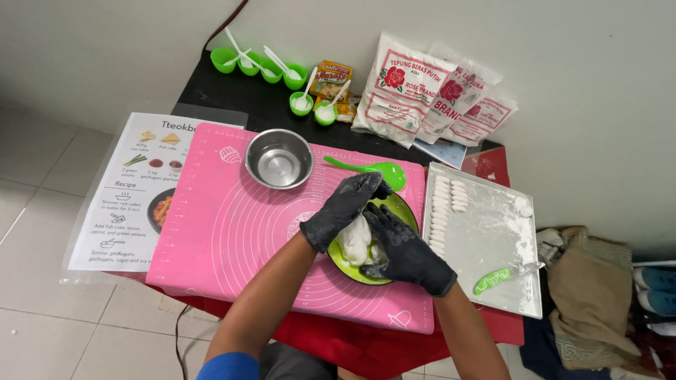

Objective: The person is manually shaping white dough into small cylindrical rice cakes (tteokbokki) and arranging them neatly on a tray.

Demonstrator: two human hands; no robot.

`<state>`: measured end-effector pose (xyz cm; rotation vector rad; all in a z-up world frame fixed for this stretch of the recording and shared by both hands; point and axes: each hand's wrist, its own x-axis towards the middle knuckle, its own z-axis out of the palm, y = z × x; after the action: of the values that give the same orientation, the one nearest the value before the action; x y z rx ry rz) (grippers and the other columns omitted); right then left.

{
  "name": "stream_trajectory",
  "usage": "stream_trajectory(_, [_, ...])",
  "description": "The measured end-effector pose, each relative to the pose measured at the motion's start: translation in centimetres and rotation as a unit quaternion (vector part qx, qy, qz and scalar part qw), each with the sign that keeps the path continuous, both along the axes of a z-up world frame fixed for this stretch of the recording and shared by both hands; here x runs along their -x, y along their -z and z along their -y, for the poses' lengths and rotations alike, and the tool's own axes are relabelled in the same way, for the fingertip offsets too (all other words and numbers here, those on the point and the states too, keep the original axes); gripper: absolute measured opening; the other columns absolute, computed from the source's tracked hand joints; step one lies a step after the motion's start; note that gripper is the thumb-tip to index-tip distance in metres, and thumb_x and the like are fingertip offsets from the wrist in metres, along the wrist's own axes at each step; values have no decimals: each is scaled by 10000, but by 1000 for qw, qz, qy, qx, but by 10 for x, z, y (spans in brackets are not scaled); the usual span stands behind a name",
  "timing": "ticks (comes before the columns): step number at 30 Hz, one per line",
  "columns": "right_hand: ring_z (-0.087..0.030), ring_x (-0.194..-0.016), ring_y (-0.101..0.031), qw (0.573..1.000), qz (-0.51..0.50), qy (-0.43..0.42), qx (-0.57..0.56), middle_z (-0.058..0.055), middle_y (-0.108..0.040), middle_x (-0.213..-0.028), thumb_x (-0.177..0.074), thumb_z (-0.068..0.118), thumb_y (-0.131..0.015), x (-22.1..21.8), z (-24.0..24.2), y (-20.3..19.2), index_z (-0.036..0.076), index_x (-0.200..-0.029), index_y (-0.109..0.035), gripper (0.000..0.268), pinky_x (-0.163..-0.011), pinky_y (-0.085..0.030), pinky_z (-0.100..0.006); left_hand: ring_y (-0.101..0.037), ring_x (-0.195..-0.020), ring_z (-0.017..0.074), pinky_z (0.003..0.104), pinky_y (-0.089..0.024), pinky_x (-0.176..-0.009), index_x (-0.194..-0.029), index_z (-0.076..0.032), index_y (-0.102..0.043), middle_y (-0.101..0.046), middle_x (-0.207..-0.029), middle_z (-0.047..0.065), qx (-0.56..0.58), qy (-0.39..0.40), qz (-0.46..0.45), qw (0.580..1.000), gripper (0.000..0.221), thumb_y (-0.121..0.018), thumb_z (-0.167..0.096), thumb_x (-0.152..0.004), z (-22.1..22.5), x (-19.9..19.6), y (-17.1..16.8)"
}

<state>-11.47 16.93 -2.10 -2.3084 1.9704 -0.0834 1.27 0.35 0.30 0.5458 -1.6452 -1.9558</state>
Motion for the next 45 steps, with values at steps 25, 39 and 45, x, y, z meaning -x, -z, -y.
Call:
stream_trajectory(25, [-392,-1302,-555,997,23,69,33,-178,-612,-1369,-731,386,-800,23,0,19,117,-1410,-566,766,-1042,-505,-511,-649,-1054,448,505,-531,-879,-896,-70,-679,-698,-934,210,269,47,162,948,483,-484,-490,-1031,-4,-11,-15])
stream_trajectory(39, [-353,-1270,-599,966,10,241,96,-122,-651,-1318,-810,406,-738,12,1,56,186,-1340,-621,585,-1011,-544,-513,-646,-1047,441,515,-546,-873,-880,-95,-627,-673,-954,199,313,30,219,924,493,-491,-549,-1014,-15,-6,16])
stream_trajectory(45, [-322,-1249,-620,947,26,307,94,-74,-673,-1280,-871,457,-672,21,12,70,238,-1287,-635,472,-1028,-541,-513,-648,-1098,419,523,-536,-923,-928,-132,-631,-680,-1040,168,336,28,257,906,454,-544,-577,-952,-21,-13,8])
